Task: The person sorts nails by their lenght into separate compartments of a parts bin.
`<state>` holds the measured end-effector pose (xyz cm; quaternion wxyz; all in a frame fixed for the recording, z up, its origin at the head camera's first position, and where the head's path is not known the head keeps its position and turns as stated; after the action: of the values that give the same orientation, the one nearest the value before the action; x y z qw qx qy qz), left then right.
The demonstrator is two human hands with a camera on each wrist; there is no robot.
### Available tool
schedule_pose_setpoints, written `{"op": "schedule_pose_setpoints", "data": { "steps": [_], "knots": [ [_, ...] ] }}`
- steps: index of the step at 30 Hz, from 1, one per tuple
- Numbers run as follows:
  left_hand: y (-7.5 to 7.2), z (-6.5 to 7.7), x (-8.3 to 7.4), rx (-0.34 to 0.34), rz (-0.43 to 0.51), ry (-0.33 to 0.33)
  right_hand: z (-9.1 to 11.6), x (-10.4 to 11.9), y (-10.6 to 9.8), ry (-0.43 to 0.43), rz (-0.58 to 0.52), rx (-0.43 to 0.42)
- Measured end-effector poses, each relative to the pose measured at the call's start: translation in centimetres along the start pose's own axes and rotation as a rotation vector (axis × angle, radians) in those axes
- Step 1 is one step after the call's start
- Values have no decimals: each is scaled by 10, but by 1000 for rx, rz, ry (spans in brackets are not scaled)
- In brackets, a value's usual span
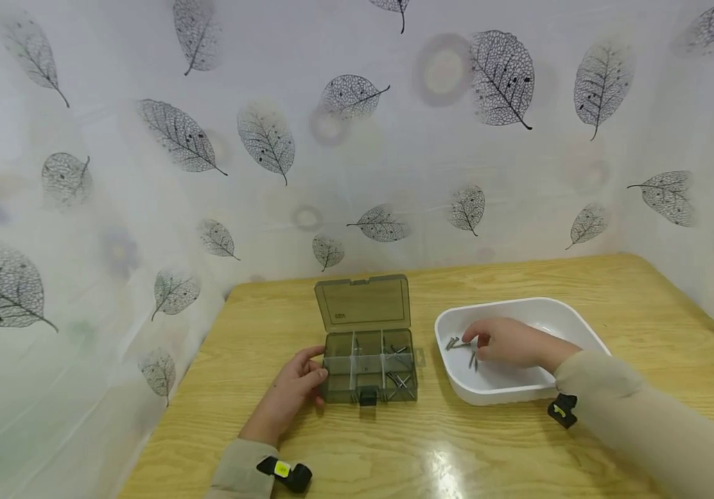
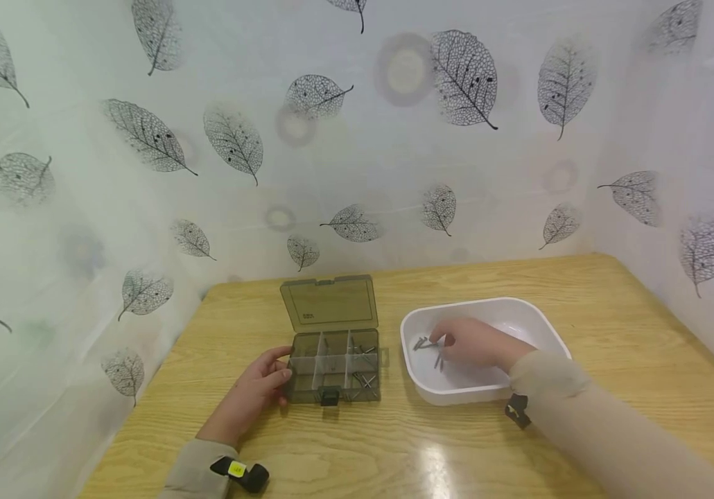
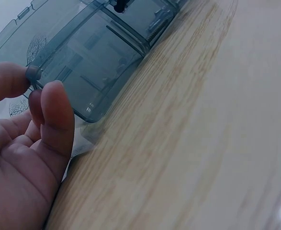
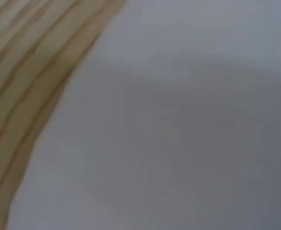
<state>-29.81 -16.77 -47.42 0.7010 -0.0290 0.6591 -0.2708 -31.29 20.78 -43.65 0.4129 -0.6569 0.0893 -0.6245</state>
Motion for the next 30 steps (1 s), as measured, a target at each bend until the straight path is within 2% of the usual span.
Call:
{"op": "schedule_pose_setpoints", "data": {
  "steps": [5, 11, 30],
  "knots": [
    [-1, 0, 1, -4, -2, -3, -6, -6, 4, -15, 31, -17],
    [0, -1, 1, 11, 2, -3, -4, -10, 7, 29, -4, -15],
    [0, 0, 0, 4, 5, 1, 2, -7, 8, 61, 28, 19]
  ]
}}
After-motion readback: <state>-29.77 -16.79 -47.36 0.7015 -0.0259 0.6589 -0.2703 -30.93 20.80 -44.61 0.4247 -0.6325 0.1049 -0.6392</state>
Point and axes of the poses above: each hand's wrist, its own z-axis away from the middle knuckle, its own y-axis out of the palm, x = y × z, the point moved 7 cm from there along -z, towards the middle knuckle, and after that the axes turned 15 degrees about -z, right-handed, at the moved point
